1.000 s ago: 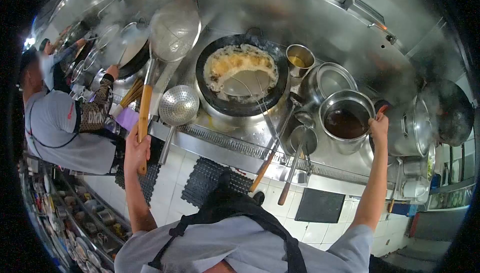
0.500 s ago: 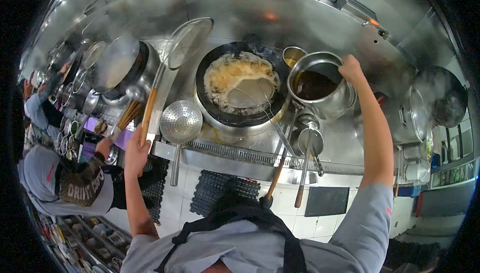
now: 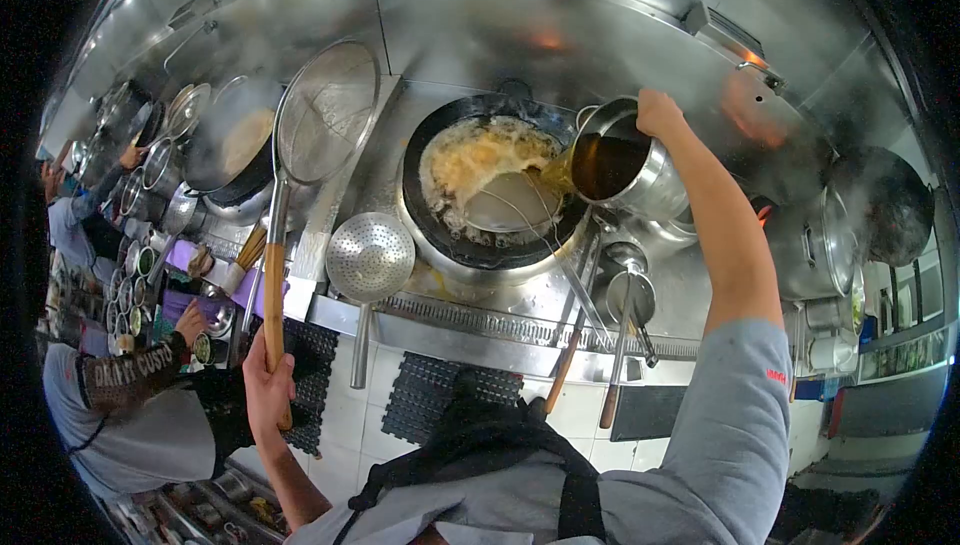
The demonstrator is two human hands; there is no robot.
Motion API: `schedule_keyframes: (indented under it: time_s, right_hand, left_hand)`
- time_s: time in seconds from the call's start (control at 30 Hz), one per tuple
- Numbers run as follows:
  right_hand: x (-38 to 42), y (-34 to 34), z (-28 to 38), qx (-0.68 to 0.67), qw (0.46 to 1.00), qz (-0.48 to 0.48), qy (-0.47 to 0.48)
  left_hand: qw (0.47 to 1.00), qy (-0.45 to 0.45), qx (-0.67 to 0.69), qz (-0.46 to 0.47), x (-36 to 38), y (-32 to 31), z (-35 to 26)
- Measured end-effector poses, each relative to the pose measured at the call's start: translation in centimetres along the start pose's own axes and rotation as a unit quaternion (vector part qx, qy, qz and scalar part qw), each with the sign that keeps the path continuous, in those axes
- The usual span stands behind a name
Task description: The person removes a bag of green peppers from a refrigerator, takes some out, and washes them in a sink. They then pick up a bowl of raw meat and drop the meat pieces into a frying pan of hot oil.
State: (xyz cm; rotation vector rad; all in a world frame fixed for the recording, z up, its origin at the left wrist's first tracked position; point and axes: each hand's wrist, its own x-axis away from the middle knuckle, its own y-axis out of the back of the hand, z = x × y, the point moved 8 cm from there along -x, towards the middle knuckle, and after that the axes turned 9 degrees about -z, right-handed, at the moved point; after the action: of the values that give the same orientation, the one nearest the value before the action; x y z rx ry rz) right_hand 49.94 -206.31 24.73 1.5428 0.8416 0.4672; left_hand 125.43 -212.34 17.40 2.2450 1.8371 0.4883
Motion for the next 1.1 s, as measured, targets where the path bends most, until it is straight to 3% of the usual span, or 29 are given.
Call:
schedule_keyframes:
  time_s: [0.47, 0.6, 0.77, 0.83, 0.97, 1.03, 1.1]
  right_hand:
    - [-1.9, 0.8, 2.0, 0.042, 0.999, 0.003, 0.029]
    - [-1.3, 1.2, 0.8, 0.019, 0.998, -0.043, 0.029]
    - [1.0, -0.6, -8.6, -0.107, 0.983, -0.149, -0.020]
    - [3.9, -1.8, -13.3, -0.227, 0.962, -0.113, -0.101]
    - [12.0, -6.5, -23.5, -0.457, 0.847, -0.106, -0.248]
    - [15.9, -6.2, -25.9, -0.499, 0.815, -0.144, -0.255]
    - [20.1, -5.5, -27.9, -0.453, 0.833, -0.157, -0.276]
  left_hand:
    - [0.999, 0.016, 0.043, 0.008, 0.8, -0.6, 1.4]
    - [0.999, 0.008, 0.040, 0.013, 1.6, -1.4, 0.5]
    - [0.994, 0.011, 0.080, 0.067, 3.8, -4.6, -0.2]
    - [0.988, 0.022, 0.110, 0.103, 5.3, -6.8, -0.6]
    - [0.956, 0.069, 0.191, 0.209, 9.9, -14.8, -2.6]
    - [0.935, 0.102, 0.227, 0.253, 12.7, -19.2, -3.7]
    - [0.904, 0.132, 0.251, 0.321, 15.3, -23.8, -4.6]
